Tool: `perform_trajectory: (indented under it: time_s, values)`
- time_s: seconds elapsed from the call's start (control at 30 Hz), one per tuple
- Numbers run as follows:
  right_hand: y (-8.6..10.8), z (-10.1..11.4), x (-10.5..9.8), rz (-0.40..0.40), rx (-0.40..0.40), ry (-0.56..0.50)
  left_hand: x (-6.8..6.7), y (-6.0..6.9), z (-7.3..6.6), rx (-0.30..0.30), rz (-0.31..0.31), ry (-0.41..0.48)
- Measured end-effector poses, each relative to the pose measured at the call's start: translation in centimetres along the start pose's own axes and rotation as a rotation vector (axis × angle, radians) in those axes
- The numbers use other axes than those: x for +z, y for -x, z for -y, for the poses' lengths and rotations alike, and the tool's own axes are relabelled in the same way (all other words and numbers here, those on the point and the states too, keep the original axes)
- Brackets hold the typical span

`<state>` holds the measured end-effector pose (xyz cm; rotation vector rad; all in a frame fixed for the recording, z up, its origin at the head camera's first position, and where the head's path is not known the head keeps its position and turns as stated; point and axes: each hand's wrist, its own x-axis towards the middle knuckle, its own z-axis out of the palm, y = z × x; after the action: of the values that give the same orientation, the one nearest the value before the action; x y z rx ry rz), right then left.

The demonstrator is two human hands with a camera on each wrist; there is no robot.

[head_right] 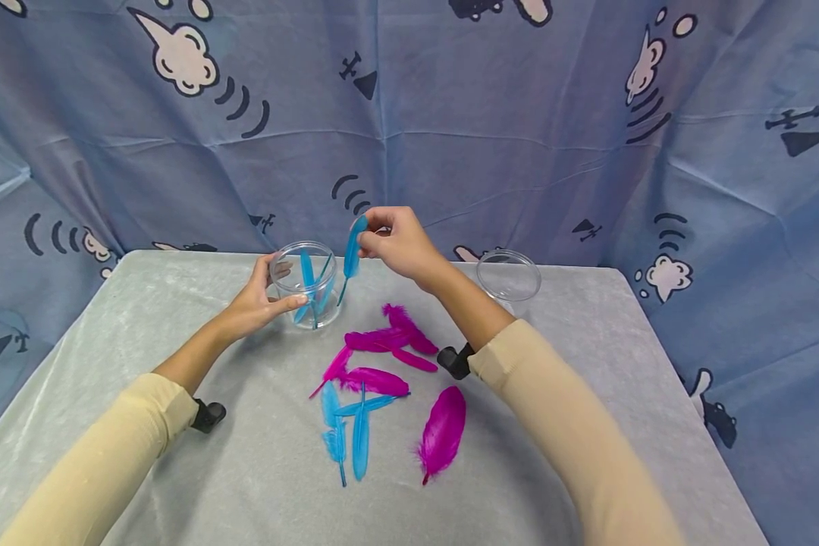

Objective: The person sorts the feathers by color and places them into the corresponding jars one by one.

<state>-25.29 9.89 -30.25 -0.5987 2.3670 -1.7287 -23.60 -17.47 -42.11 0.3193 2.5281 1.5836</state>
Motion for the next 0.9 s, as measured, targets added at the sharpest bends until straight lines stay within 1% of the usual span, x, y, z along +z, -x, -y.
perform_trajectory:
  time_s: [0.13, 0.27, 0.5, 0.67, 0.73, 0.9]
  values:
    - [-0.3, 0.3, 0.1, -0.001, -0.030, -0.025, 0.0, -0.1, 0.0, -0.005, 0.001, -0.003]
    - [-0.6, 0.6, 0.3, -0.018, -0.046, -0.040, 0.0, 0.0, 0.0, -0.008, 0.000, -0.001]
    - [-0.9, 1.0, 0.7, -0.055, -0.036, -0.061, 0.0, -0.1, 0.0, -0.005, 0.004, 0.001]
    - [-1.2, 0.9, 0.9, -0.076, -0.022, -0.088, 0.0, -0.1, -0.1, -0.019, 0.010, 0.004]
    - [-1.2, 0.7, 1.0, -0.086, -0.022, -0.101, 0.0, 0.1, -0.5, -0.023, 0.014, 0.012]
    - [-1.4, -0.1, 1.5, -0.116, -0.033, -0.100, -0.1, 1.3, -3.0, -0.024, 0.028, 0.027]
